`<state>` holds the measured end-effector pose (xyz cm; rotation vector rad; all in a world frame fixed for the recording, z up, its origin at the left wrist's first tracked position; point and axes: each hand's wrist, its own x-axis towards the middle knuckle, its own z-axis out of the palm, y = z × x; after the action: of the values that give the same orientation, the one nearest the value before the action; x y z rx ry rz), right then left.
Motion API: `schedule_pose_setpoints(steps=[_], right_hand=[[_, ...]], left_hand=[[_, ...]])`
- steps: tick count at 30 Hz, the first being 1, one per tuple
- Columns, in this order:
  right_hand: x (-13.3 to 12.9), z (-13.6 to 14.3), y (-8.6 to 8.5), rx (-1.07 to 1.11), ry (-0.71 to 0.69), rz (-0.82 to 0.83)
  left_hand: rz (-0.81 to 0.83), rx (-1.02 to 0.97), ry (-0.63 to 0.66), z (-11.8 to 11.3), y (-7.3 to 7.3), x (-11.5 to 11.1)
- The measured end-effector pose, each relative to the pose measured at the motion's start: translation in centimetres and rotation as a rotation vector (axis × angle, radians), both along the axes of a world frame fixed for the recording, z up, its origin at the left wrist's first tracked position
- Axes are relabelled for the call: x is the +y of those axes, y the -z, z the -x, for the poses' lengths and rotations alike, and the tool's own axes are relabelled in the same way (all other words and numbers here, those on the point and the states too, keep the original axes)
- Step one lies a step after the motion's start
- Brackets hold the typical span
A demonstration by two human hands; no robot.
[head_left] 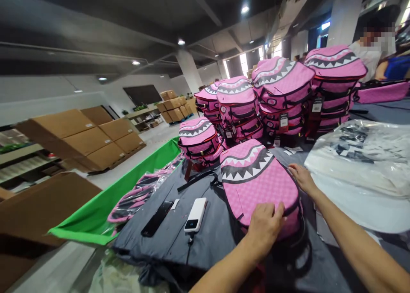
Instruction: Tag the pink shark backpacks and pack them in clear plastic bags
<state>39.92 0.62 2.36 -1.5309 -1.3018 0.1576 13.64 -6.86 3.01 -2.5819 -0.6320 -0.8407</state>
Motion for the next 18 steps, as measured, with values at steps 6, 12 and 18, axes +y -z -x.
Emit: schedule_pose_setpoints(steps=[6, 12, 18], right_hand=[[-10.6, 3.2, 5.6, -0.037, 0.063, 0.017], [-15.0, 7.7, 12.0, 0.039, 0.024, 0.048], [-14.3, 7.3, 11.5, 0.094, 0.002, 0.053]], left_hand=[[0.172, -0.064, 0.120, 1.0, 2.0, -1.9], [0.504, 0.427, -0.028, -4.4, 2.4, -3.1], [0.666, 0.508, -0.148, -6.6, -0.1, -2.5]])
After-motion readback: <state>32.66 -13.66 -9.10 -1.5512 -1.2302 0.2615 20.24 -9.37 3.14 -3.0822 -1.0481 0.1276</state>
